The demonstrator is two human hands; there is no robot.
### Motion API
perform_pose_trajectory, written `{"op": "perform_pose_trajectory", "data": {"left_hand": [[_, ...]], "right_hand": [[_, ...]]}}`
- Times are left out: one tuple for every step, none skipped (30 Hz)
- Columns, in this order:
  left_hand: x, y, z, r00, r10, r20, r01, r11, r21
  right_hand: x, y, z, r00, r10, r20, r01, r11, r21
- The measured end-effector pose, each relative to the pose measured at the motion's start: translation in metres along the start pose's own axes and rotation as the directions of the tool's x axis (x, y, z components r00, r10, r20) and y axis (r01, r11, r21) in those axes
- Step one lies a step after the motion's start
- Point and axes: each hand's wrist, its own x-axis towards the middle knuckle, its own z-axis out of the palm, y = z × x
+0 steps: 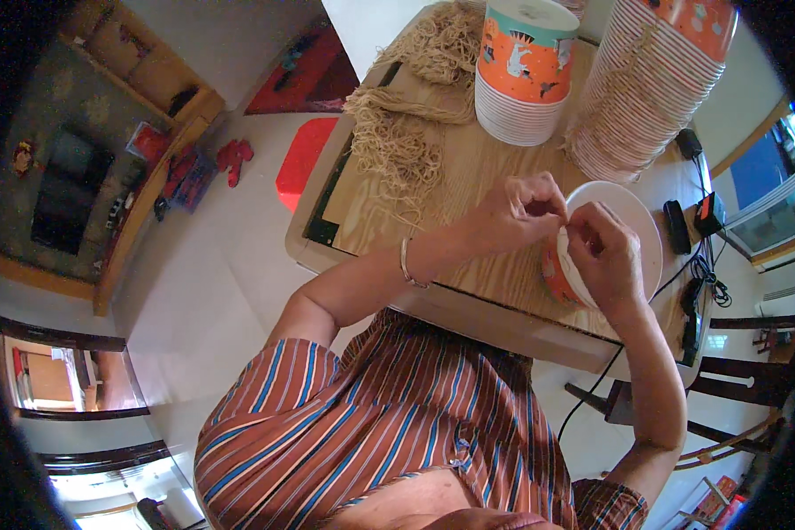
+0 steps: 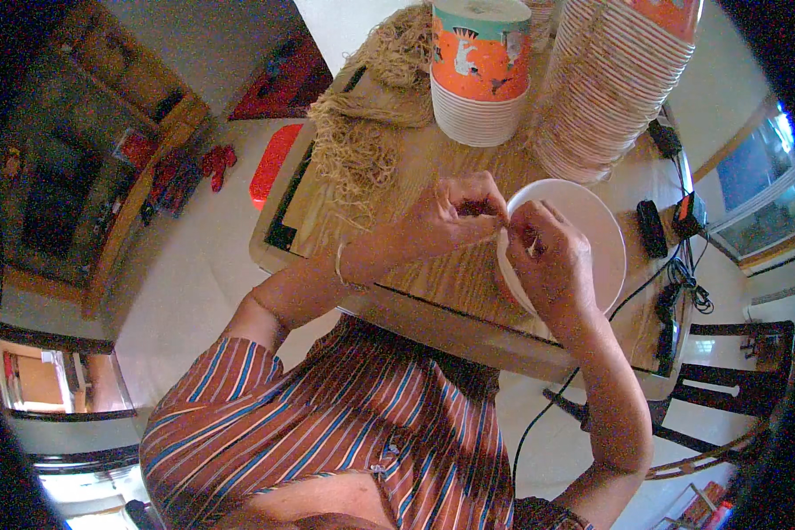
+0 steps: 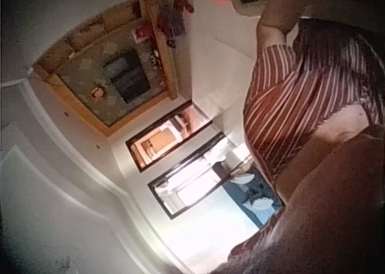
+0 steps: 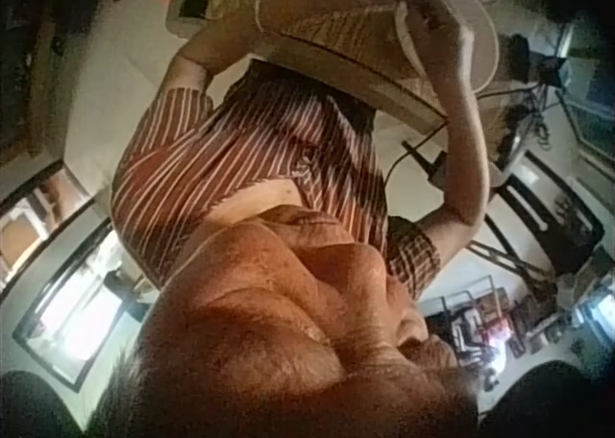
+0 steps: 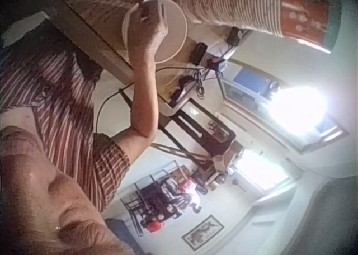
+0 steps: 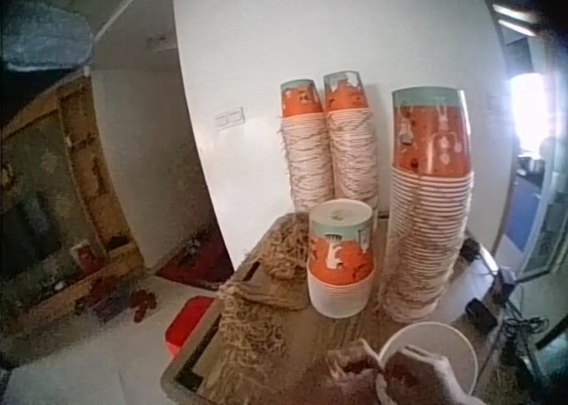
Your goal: Threading a string through holes in paper cups and stacking them together.
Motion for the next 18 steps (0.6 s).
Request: {"op": "perform_pose_trajectory", "data": {"left_hand": [[0.0,0.001,0.0,0.988,0.152,0.013,-0.151,0.965,0.213],[-0.001,0.002,0.0,0.954,0.294,0.057,-0.291,0.864,0.412],[-0.003,0.006,0.002,0.954,0.294,0.056,-0.291,0.863,0.412],[-0.006,0.012,0.005,0.945,0.326,0.027,-0.308,0.86,0.407],[-0.007,0.015,0.006,0.934,0.357,-0.002,-0.326,0.855,0.403],[-0.007,0.014,0.005,0.933,0.36,-0.001,-0.329,0.854,0.403],[-0.007,0.012,0.004,0.922,0.387,-0.013,-0.344,0.835,0.43],[-0.008,0.011,0.003,0.91,0.414,-0.023,-0.358,0.814,0.457],[-0.008,0.011,0.004,0.91,0.415,-0.023,-0.359,0.814,0.456],[-0.01,0.012,0.005,0.946,0.322,-0.039,-0.285,0.882,0.376],[-0.011,0.012,0.005,0.973,0.226,-0.047,-0.203,0.935,0.291],[-0.01,0.012,0.005,0.973,0.227,-0.046,-0.204,0.935,0.29],[-0.009,0.013,0.005,0.983,0.184,-0.025,-0.172,0.952,0.252],[-0.008,0.013,0.004,0.99,0.141,-0.001,-0.138,0.967,0.214],[-0.006,0.012,0.003,0.99,0.141,-0.004,-0.137,0.967,0.215],[-0.003,0.01,0.001,0.986,0.168,-0.005,-0.164,0.972,0.166],[-0.002,0.008,0.0,0.981,0.194,-0.008,-0.192,0.975,0.115],[-0.002,0.008,-0.001,0.981,0.195,-0.009,-0.192,0.974,0.116]], "right_hand": [[-0.001,-0.001,0.002,0.997,-0.07,-0.024,0.069,0.997,-0.044],[-0.001,-0.001,0.003,0.989,-0.141,-0.046,0.137,0.986,-0.09],[-0.001,-0.001,0.002,0.989,-0.146,-0.036,0.143,0.986,-0.082],[-0.001,-0.001,0.002,0.988,-0.147,-0.036,0.144,0.986,-0.082],[-0.001,0.0,0.001,0.991,-0.132,-0.03,0.13,0.989,-0.07],[0.0,0.0,-0.001,0.993,-0.118,-0.026,0.116,0.991,-0.06],[0.001,0.001,-0.001,0.992,-0.12,-0.027,0.118,0.991,-0.062],[0.003,0.003,0.0,0.995,-0.097,-0.017,0.096,0.995,-0.019],[0.003,0.006,0.001,0.997,-0.071,-0.005,0.071,0.997,0.024],[0.003,0.009,0.002,0.997,-0.072,-0.006,0.072,0.997,0.023],[0.002,0.012,0.002,0.999,-0.052,0.008,0.052,0.997,0.061],[0.002,0.015,0.001,0.999,-0.032,0.021,0.03,0.995,0.097],[0.002,0.017,0.001,0.999,-0.032,0.021,0.03,0.995,0.095],[0.002,0.019,0.001,0.999,0.001,0.036,-0.006,0.991,0.132],[0.003,0.019,0.002,0.998,0.031,0.056,-0.04,0.985,0.17],[0.004,0.017,0.002,0.998,0.029,0.057,-0.039,0.985,0.17],[0.005,0.013,0.001,0.998,0.011,0.054,-0.02,0.986,0.163],[0.005,0.01,0.0,0.999,-0.007,0.05,-0.001,0.988,0.157]]}}
